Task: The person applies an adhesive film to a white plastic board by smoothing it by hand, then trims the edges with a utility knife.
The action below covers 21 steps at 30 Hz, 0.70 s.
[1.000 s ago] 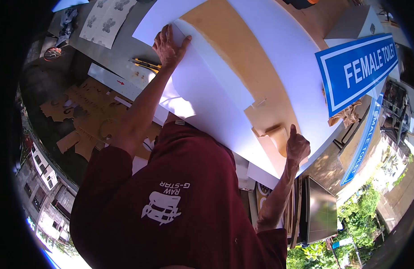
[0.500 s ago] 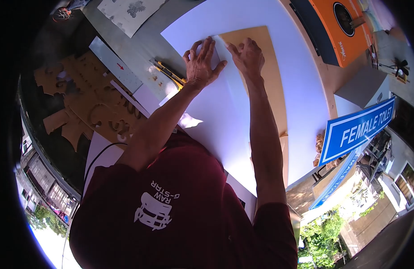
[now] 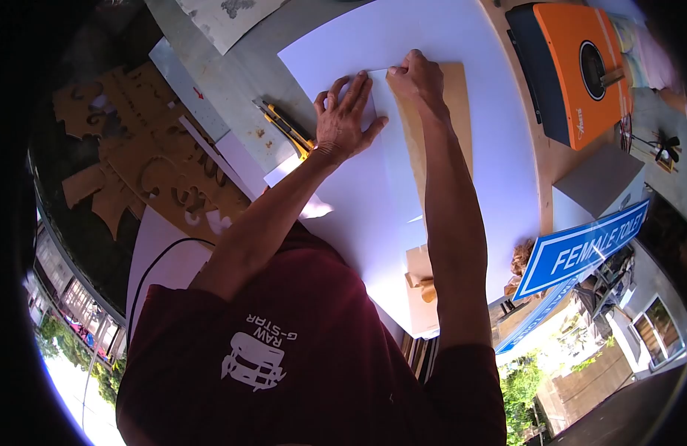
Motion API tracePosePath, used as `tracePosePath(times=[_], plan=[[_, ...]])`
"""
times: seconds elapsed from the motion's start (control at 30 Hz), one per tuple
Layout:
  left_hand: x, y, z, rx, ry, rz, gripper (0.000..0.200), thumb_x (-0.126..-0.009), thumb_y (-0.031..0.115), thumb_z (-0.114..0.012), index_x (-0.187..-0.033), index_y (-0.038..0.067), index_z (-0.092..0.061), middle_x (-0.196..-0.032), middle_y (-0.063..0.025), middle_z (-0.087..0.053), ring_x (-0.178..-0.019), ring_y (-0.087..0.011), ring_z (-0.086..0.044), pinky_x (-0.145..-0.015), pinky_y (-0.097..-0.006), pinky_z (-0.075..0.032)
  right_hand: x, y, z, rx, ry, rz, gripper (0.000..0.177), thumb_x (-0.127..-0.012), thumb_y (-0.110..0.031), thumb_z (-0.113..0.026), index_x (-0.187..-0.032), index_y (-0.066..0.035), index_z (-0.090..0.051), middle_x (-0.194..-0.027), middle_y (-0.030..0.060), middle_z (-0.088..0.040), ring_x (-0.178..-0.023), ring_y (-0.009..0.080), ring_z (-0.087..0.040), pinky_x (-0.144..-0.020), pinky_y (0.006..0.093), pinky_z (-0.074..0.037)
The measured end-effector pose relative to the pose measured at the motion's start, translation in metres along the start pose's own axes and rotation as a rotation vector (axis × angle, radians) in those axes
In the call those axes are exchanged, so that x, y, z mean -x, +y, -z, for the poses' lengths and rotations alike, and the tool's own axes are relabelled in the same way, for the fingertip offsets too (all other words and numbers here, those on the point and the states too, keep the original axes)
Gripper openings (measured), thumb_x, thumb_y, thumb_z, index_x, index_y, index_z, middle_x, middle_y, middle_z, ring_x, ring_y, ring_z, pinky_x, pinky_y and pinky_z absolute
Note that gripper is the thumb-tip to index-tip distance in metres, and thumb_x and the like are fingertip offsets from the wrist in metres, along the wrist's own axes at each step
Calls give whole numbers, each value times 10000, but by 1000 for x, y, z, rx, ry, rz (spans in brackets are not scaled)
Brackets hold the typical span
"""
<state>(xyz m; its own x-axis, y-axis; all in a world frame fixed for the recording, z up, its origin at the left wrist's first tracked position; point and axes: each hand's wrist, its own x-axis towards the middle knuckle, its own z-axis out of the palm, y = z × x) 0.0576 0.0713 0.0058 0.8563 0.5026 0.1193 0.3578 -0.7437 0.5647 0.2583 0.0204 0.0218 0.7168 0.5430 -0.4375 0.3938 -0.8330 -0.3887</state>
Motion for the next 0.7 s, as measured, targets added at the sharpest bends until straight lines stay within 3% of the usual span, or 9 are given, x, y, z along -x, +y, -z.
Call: tracePosePath(times=[0.07,0.27,0.37,0.47,0.7], plan=[[1,0,1,0,0,2,780,-799,406,-772,-1437,34,-519,-1580,-93,-413,-1415,-321,-365,-1103,-562,-279,-1,12,0,-159,-54,2,526,-816,-473,-805,-1007,-13,-637,-918,176,-730,-906,341,-726,-829,444,-568],[-1,1,-1,-23,19,-21,722,-820,407,-762,-1439,107,-543,-1583,-73,-423,-1410,-349,-365,-1097,-577,-279,18,-20,0,131,89,-48,516,-839,-499,-768,-1006,-36,-611,-892,114,-728,-872,283,-718,-828,408,-556],[3,2,-4,-43,3,-32,702,-841,426,-745,-1446,131,-545,-1589,-57,-426,-1406,-354,-367,-1094,-581,-279,14,-15,0,21,45,-103,485,-857,-450,-757,-1055,-36,-601,-911,124,-734,-877,289,-718,-834,407,-553],[3,0,-2,-44,-14,-26,705,-869,465,-719,-1467,143,-531,-1595,-44,-432,-1401,-348,-373,-1092,-577,-279,10,2,-8,-57,112,24,410,-873,-362,-734,-1067,-31,-589,-896,171,-727,-888,347,-722,-857,432,-550],[3,-2,-6,-9,54,-51,712,-835,404,-746,-1450,111,-541,-1600,-19,-413,-1407,-344,-359,-1074,-589,-294,19,5,-19,-114,233,-70,364,-914,-353,-698,-1005,-6,-637,-988,205,-725,-905,370,-722,-829,464,-565]])
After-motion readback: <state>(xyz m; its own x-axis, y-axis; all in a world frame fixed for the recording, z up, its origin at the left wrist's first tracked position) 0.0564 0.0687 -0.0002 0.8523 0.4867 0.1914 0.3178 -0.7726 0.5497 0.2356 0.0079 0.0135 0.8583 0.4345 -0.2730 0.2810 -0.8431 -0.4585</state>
